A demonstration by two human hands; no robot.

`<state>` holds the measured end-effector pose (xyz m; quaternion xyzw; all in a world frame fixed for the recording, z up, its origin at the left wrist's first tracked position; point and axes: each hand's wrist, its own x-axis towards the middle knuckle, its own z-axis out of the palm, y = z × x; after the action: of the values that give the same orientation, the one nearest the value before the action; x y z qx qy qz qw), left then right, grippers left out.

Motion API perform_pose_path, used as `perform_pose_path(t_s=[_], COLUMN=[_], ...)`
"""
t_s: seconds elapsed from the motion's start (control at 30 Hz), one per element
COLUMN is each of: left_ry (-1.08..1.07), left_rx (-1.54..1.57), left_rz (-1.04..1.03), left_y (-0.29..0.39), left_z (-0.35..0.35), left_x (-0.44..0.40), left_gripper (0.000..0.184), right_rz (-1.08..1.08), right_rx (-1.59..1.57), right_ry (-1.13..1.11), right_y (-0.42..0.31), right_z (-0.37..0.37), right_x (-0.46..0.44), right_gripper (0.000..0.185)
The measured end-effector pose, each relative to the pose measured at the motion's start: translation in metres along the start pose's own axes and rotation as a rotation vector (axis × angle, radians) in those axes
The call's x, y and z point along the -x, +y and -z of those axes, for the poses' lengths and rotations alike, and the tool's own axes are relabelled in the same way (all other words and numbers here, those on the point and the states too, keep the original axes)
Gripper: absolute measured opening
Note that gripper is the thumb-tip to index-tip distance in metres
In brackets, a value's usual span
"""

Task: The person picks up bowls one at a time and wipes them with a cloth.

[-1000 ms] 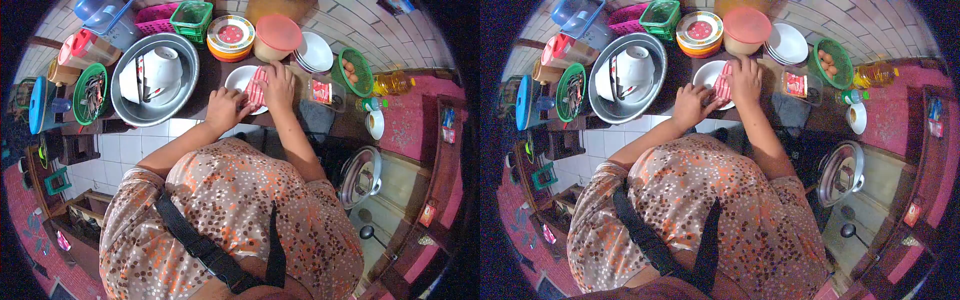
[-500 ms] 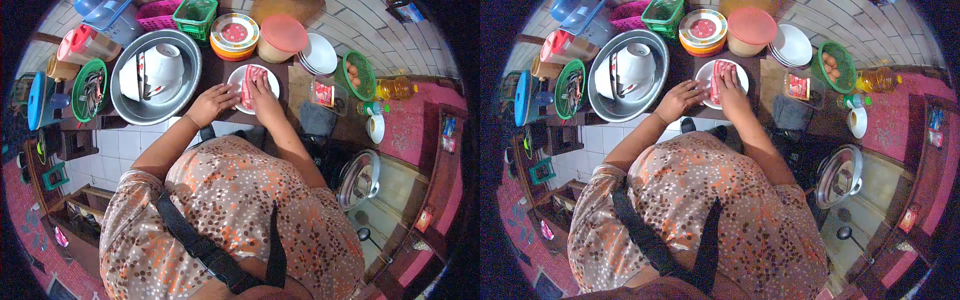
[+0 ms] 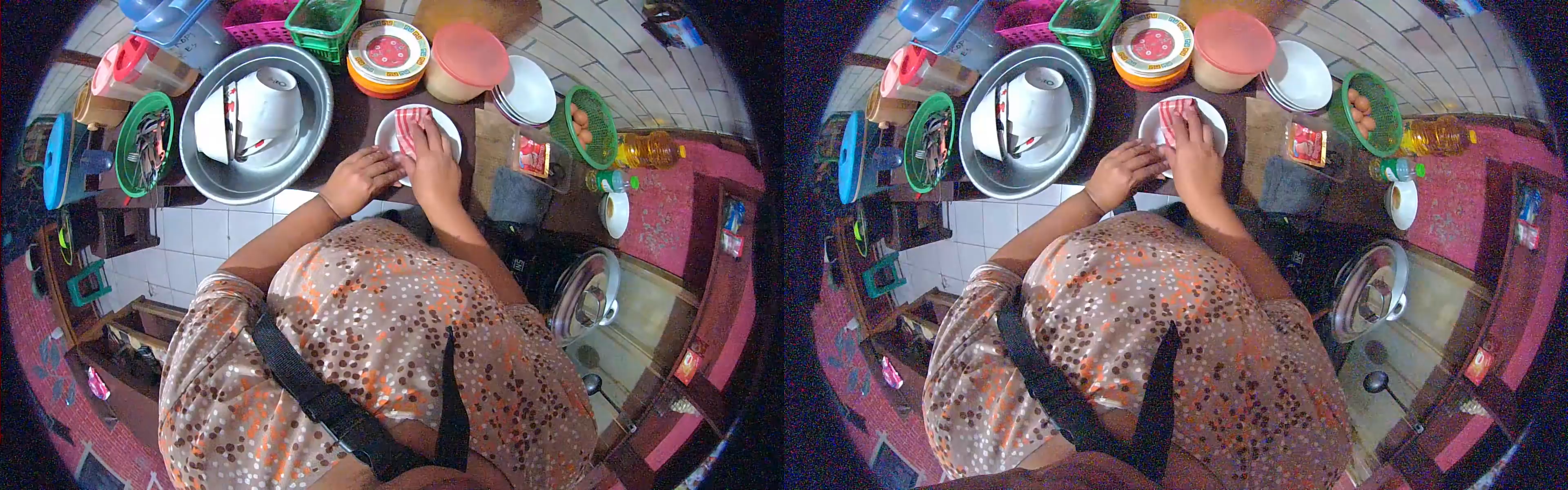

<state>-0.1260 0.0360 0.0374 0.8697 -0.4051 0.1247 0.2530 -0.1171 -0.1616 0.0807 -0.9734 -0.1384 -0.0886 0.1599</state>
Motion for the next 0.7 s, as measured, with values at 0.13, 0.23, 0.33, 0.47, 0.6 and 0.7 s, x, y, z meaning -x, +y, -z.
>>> perform_pose_path(t_s=[0.13, 0.23, 0.33, 0.47, 0.6, 0.7], left_ry=[0.027, 0.011, 0.030, 0.076, 0.125, 0.199], left_rx=[0.013, 0.007, -0.001, -0.015, 0.065, 0.091], left_rz=[-0.001, -0.011, -0.037, -0.056, -0.036, -0.008], left_y=[-0.001, -0.001, -0.001, 0.000, 0.008, 0.009], left_z=[-0.002, -0.001, 0.001, 0.003, 0.022, 0.044], left_x=[0.000, 0.000, -0.001, -0.002, -0.012, -0.031], left_gripper=[0.039, 0.038, 0.038, 0.030, 0.045, 0.061], right_rz=[-0.035, 0.013, -0.006, -0.259, -0.625, -0.541], right_rx=[0.062, 0.218, 0.012, -0.572, -1.305, -1.376], right_ry=[-0.071, -0.021, 0.005, 0.010, -0.207, -0.285], right_y=[-0.001, 0.007, 0.015, 0.036, 0.049, 0.057], right_z=[-0.007, -0.029, -0.025, -0.015, 0.000, 0.004], right_x=[-0.001, -0.004, -0.005, -0.009, -0.014, -0.014], right_gripper=[0.064, 0.063, 0.055, 0.044, 0.042, 0.042])
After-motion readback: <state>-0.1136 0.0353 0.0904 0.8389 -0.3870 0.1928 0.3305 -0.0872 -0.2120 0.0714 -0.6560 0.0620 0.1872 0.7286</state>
